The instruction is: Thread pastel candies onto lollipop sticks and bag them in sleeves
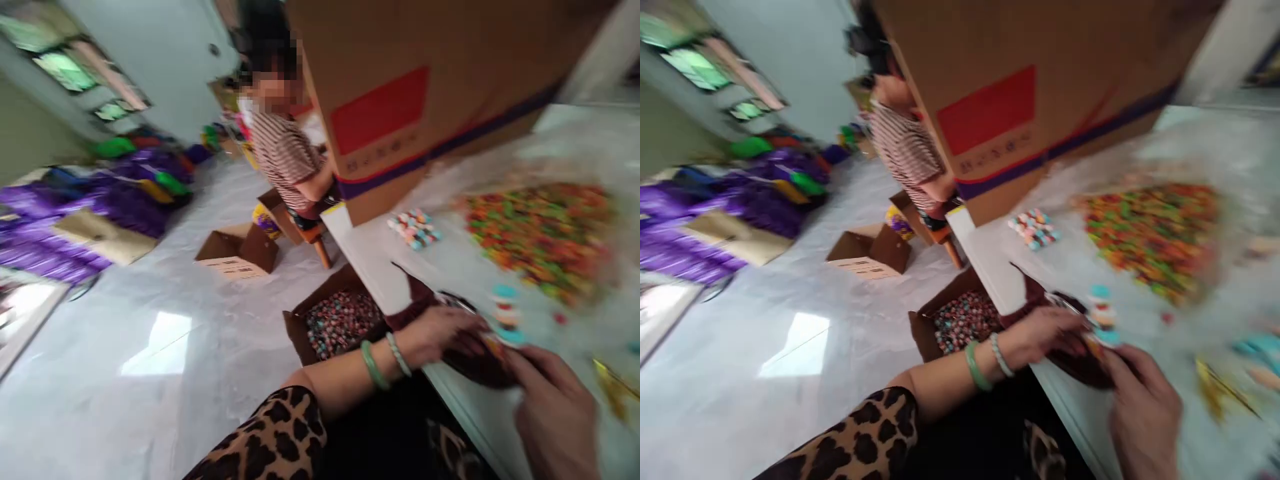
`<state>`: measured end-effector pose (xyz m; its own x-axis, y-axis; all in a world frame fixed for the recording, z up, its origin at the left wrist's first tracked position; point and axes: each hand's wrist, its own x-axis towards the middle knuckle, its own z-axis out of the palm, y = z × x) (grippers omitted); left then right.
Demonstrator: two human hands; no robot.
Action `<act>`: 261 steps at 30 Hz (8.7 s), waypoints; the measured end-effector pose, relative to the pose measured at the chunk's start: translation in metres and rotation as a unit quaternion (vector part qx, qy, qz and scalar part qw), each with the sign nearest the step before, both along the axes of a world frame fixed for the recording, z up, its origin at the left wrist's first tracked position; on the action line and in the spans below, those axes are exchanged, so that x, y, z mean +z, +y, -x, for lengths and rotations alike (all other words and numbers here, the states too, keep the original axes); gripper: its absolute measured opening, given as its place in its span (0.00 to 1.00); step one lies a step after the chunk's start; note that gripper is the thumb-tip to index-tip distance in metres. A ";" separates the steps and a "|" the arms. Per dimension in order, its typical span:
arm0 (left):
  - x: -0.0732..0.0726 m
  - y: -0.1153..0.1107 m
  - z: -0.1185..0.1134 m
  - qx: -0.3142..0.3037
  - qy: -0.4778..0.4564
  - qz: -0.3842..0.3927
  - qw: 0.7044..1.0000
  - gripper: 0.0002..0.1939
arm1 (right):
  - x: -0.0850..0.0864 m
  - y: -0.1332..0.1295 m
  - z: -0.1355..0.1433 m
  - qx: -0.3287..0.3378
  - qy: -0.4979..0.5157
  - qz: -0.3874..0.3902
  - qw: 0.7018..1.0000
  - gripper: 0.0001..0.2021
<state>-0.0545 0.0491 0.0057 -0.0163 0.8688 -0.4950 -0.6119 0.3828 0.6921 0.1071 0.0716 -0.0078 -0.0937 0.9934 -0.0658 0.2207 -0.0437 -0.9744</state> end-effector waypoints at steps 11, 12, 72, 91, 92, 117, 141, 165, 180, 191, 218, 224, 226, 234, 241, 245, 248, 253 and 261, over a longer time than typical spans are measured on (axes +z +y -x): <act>0.007 0.003 0.019 0.194 -0.095 0.041 0.975 0.06 | 0.019 -0.014 -0.027 0.024 0.087 -0.003 0.996 0.05; 0.010 0.003 0.020 0.198 -0.095 0.042 0.975 0.07 | 0.018 -0.021 -0.033 0.035 0.073 -0.002 0.997 0.05; 0.004 -0.011 0.012 0.140 0.028 -0.097 0.985 0.11 | 0.010 -0.037 -0.026 0.088 0.160 0.231 0.956 0.09; -0.004 -0.009 0.007 0.141 -0.002 -0.107 0.984 0.16 | 0.006 -0.044 -0.021 0.098 -0.045 0.009 0.994 0.07; -0.005 -0.009 0.005 0.132 -0.004 -0.099 0.986 0.16 | 0.004 -0.045 -0.022 0.099 -0.060 -0.016 0.993 0.07; -0.008 -0.004 0.007 0.123 -0.050 -0.038 0.990 0.15 | -0.005 -0.038 -0.015 0.067 0.176 0.243 0.952 0.09; -0.015 -0.017 -0.019 0.120 -0.072 -0.024 0.990 0.16 | -0.002 -0.045 -0.015 0.101 0.075 0.108 0.986 0.06; -0.007 -0.003 0.014 -0.007 -0.079 -0.062 0.995 0.18 | -0.009 -0.044 -0.022 0.081 -0.125 -0.151 0.977 0.10; -0.011 -0.006 -0.019 0.094 0.018 -0.094 0.991 0.14 | -0.008 -0.030 -0.023 0.081 0.128 0.202 0.968 0.08; -0.004 -0.004 -0.006 0.078 0.056 -0.034 0.995 0.15 | -0.010 -0.048 -0.025 0.066 -0.386 -0.350 0.851 0.15; -0.011 -0.014 0.014 -0.052 0.034 -0.053 0.997 0.18 | -0.013 -0.032 -0.031 0.152 0.266 0.349 0.886 0.09; -0.012 -0.012 0.023 -0.035 0.007 -0.072 0.997 0.18 | -0.014 -0.026 -0.031 0.164 0.365 0.450 0.798 0.11; -0.012 -0.012 0.021 -0.034 0.000 -0.070 0.997 0.19 | -0.014 -0.025 -0.030 0.166 0.366 0.457 0.794 0.11; -0.011 -0.013 0.002 -0.044 -0.003 -0.045 0.998 0.18 | -0.016 -0.031 -0.023 0.119 0.266 0.351 0.890 0.10; -0.013 -0.014 -0.026 0.045 -0.020 -0.015 0.999 0.19 | -0.012 -0.042 -0.014 0.030 0.066 0.050 0.996 0.06; -0.015 -0.017 -0.027 0.033 -0.063 -0.001 0.997 0.20 | -0.013 -0.039 -0.016 0.008 0.191 0.166 0.967 0.07; -0.018 -0.018 -0.025 0.031 -0.043 -0.009 0.999 0.19 | -0.013 -0.035 -0.017 0.018 0.292 0.285 0.913 0.10; -0.015 -0.017 -0.029 0.031 0.000 -0.036 0.999 0.19 | -0.013 -0.038 -0.012 0.060 0.318 0.337 0.884 0.10; -0.009 -0.020 -0.014 -0.036 -0.031 -0.043 0.998 0.22 | -0.014 -0.039 -0.019 0.012 0.104 0.074 0.992 0.06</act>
